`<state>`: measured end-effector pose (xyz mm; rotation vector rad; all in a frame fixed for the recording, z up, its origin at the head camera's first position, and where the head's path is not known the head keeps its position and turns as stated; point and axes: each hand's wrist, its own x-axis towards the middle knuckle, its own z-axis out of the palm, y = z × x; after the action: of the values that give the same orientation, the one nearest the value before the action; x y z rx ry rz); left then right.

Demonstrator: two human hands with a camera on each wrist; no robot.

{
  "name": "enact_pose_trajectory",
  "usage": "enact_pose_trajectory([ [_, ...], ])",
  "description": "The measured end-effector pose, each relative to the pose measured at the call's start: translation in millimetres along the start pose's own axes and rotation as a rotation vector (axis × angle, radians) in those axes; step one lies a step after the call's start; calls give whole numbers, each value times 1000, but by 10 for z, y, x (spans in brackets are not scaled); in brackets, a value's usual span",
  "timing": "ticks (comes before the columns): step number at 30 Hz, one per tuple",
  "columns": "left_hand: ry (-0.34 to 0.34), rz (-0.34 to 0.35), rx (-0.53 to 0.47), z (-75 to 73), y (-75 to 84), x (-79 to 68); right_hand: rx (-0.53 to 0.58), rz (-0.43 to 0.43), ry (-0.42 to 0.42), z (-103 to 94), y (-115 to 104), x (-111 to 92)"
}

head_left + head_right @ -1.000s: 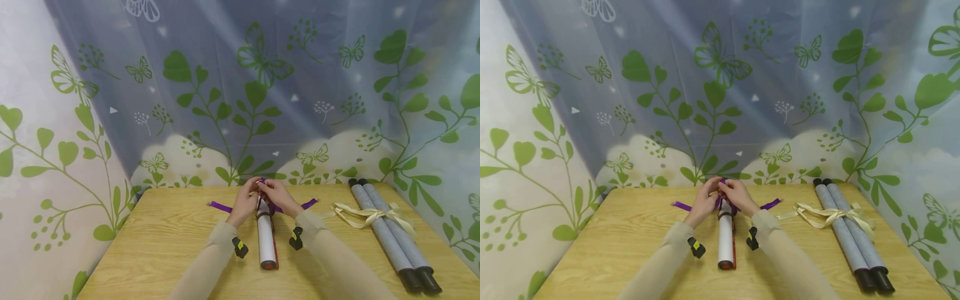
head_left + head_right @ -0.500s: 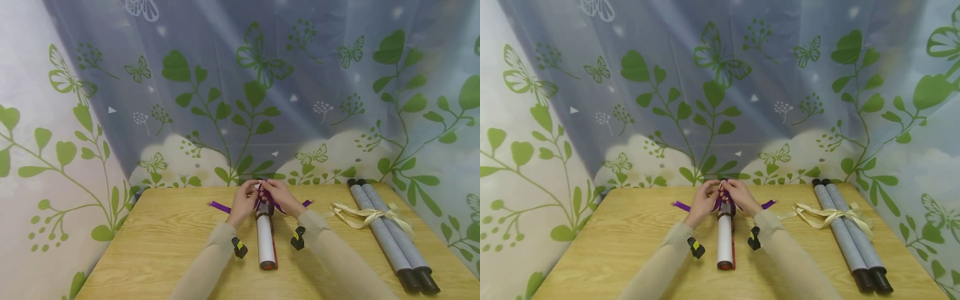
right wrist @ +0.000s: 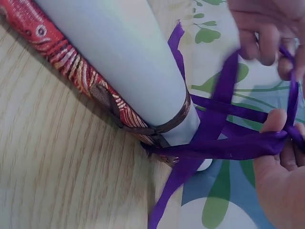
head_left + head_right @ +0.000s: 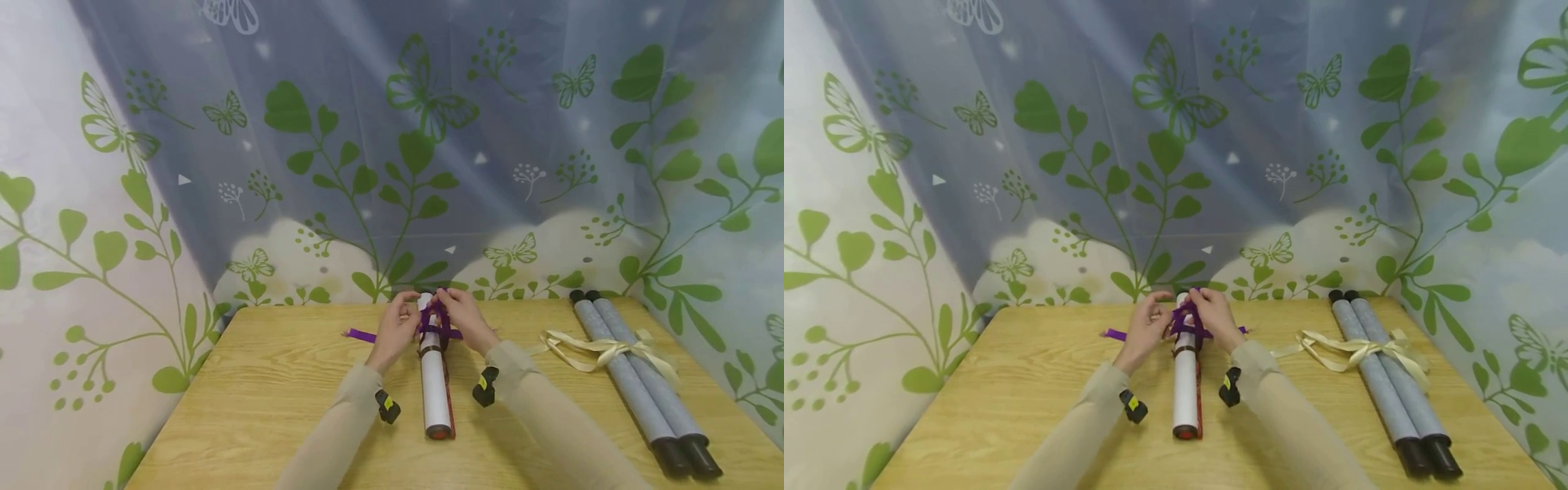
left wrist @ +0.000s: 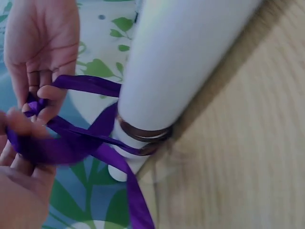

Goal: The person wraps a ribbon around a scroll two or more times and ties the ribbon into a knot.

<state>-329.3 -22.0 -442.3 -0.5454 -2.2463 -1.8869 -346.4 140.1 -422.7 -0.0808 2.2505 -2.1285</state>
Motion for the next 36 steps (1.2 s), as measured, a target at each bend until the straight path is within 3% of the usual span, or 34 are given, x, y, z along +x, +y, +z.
enact_pose_trajectory([
  [5, -119, -88, 76, 20, -76, -43, 34, -3, 4, 0, -12, -2],
  [9, -146, -140, 110, 51, -140, -36, 53, -4, -37, 9, -33, -13],
  [14, -106, -172, 91, 104, -162, -11, -8, -51, -61, 20, -53, -39],
  [20, -1, -128, 229, 136, -150, 7, -285, -241, -8, 65, -62, -61],
  [25, 37, -106, 268, 135, -151, -8, -452, -323, 49, 85, -43, -72],
  [29, 30, -98, 243, 135, -166, -36, -478, -325, 85, 81, -16, -79],
  [36, -16, -101, 161, 128, -170, -66, -390, -288, 111, 77, -18, -68],
])
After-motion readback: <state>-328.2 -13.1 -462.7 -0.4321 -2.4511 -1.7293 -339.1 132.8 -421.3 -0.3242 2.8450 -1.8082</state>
